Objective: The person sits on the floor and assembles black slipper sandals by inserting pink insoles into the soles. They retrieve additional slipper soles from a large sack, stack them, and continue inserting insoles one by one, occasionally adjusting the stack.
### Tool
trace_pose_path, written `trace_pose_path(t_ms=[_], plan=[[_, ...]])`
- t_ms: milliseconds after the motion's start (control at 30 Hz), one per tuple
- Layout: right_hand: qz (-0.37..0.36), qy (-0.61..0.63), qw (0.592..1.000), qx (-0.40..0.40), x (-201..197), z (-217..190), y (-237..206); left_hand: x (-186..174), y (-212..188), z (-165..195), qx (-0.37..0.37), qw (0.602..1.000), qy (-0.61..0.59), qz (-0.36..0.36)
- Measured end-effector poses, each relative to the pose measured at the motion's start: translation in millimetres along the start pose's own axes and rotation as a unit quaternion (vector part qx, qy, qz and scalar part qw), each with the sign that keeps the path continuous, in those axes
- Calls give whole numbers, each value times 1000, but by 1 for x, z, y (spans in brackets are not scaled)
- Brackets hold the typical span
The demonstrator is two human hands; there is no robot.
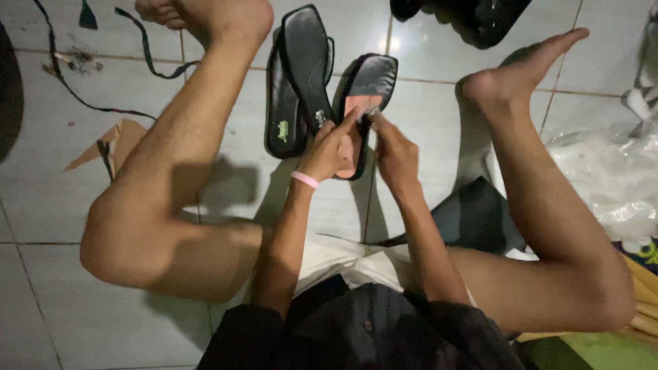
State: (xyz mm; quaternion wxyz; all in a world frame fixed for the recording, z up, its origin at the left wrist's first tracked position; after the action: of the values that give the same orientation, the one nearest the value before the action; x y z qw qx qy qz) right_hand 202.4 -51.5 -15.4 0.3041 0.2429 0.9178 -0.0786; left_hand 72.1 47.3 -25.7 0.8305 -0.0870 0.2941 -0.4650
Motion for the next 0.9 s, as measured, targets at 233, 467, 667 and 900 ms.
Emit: trace_pose_path(t_ms=[233, 467, 667, 900], plan=[[-12, -129, 966, -223, -34, -70, -33, -11, -8, 16, -21, 998, 20, 56], [113, -50, 983, -136, -85, -53, -27, 7, -36, 30, 20, 954, -21, 297], [125, -10, 988, -94, -87, -41, -20, -28, -59, 16, 62, 899, -7, 434], [122, 47, 989, -67, -83, -30, -17, -52, -39, -5, 28, 889, -103, 446]])
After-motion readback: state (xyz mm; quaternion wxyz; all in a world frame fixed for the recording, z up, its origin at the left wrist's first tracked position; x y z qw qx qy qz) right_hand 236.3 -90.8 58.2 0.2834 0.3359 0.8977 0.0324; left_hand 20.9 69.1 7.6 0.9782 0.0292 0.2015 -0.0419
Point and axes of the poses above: each hand's wrist, its own y-axis towards the middle knuckle, its own x-axis out of the palm, z = x × y, the point moved 9 cm from there along y, towards the middle knuckle, and after that the axes turned 9 degrees about -x, right-handed, at the moved point
